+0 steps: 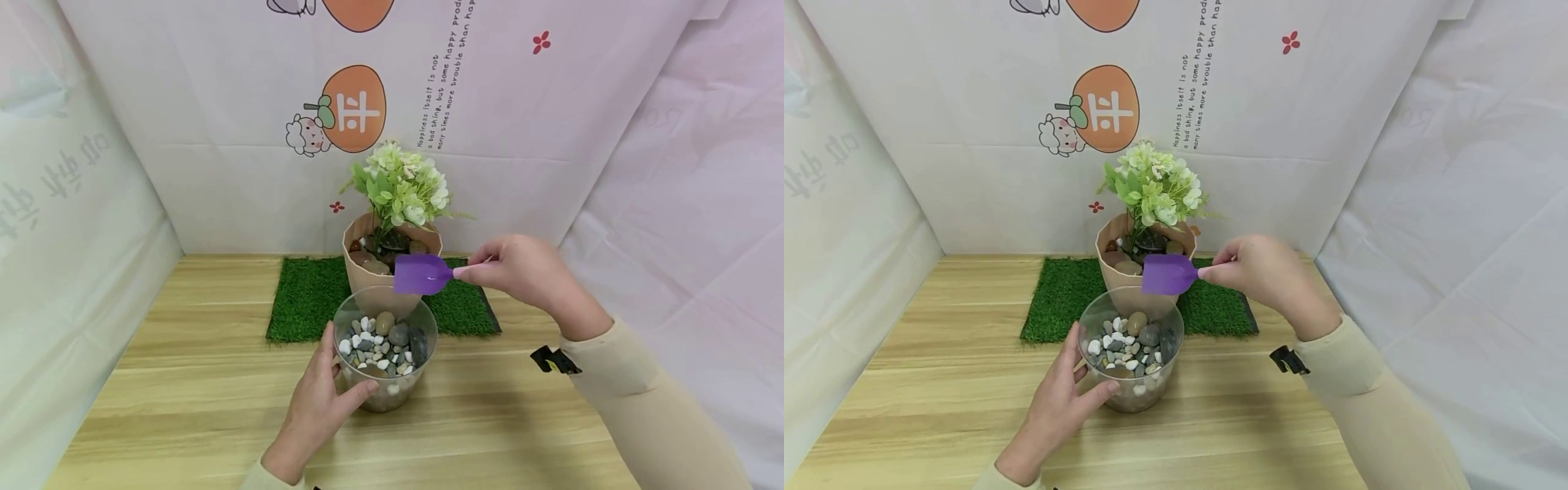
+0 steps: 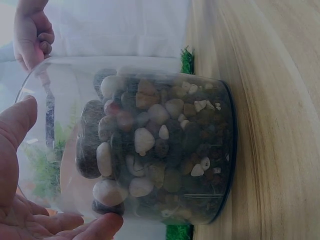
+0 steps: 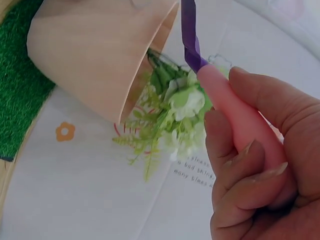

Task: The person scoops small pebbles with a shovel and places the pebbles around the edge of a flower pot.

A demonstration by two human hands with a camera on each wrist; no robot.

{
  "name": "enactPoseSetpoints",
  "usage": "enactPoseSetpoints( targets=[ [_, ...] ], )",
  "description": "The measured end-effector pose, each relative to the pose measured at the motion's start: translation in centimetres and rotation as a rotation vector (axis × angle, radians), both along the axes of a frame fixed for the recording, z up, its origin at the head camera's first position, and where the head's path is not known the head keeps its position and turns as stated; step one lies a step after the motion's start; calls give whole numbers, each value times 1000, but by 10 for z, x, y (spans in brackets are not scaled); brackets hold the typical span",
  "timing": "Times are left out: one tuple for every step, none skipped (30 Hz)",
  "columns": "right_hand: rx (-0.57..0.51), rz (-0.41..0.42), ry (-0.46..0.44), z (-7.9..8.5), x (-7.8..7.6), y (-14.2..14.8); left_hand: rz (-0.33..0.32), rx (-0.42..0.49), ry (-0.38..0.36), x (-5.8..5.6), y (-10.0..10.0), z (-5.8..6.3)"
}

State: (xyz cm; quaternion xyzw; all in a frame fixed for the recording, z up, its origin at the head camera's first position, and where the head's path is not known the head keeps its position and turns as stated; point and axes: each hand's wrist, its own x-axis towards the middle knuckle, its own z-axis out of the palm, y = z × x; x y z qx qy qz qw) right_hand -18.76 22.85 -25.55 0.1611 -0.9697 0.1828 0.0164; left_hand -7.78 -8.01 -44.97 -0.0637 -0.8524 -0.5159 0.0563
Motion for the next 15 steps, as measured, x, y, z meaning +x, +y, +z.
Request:
enactPoseSetpoints(
  targets=[
    [5,9,-2,-1,2,-2,2,-2,0,0,0,0],
    [10,21,-6,-1,3,-5,1,-2,0,0,0,0],
    [20,29,-5,-2,5,-7,2,-4,-1,0,0,0],
    [36,38,1,-3,7,-8,1,-3,-1,0,0,0],
    [54,49,10,-5,8,-10,1,-2,-2,0,0,0],
    [65,62,13,-6,9,-12,-1,1,-4,0,0,0],
    [69,74,11,-8,11,-14,-1,2,-5,0,0,0],
    [73,87,4,-10,12,-15,-1,2,-6,0,0,0],
    [79,101,6,-11,13,-17,-1,3,-6,0,0,0],
    [82,120,7,-13,14,-19,-2,5,-6,0,0,0],
    [80,140,5,-15,14,-21,-4,7,-6,0,0,0],
    [74,158,-5,-16,15,-22,-5,9,-6,0,0,1],
    [75,180,-6,-18,16,-24,-4,10,-5,0,0,1],
    [84,201,-2,-20,17,-25,-5,12,-5,0,0,1],
    [97,220,9,-21,17,-27,-6,14,-4,0,0,1]
  ],
)
